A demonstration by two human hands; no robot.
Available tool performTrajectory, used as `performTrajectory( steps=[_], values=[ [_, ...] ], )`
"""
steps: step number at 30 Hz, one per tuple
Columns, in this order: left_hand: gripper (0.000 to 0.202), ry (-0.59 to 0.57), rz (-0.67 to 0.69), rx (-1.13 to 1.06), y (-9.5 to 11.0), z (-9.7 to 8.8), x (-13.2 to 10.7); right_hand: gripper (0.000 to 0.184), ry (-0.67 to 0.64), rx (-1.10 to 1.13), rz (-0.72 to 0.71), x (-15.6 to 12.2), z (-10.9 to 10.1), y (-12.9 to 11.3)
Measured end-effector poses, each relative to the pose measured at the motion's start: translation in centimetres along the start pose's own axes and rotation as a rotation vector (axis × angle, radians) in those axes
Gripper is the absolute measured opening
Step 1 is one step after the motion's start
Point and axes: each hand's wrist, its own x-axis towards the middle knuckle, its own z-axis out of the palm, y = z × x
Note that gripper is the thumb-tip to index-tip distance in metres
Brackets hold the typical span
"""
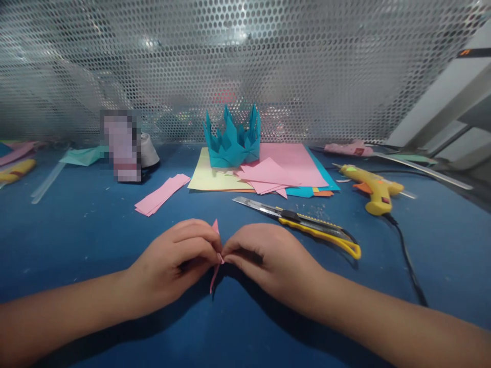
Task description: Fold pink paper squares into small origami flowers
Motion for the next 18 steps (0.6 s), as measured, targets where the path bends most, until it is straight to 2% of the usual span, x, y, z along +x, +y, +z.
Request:
performTrajectory(
  steps=[4,7,18],
  values=[
    [0.015,0.02,-0.143,-0.149,0.11,-0.08,0.24,0.017,0.063,-0.177,-0.158,-0.09,-0.04,0.34],
    [0.017,0.015,-0.203,-0.219,0.17,-0.1,0.31,0.026,0.064,-0.274,-0.267,-0.25,-0.15,0.27],
    [0.02,0.0,-0.256,-0.311,0.36,-0.08,0.23,0.03,0.02,-0.373,-0.308,-0.5,-0.31,0.42]
  ],
)
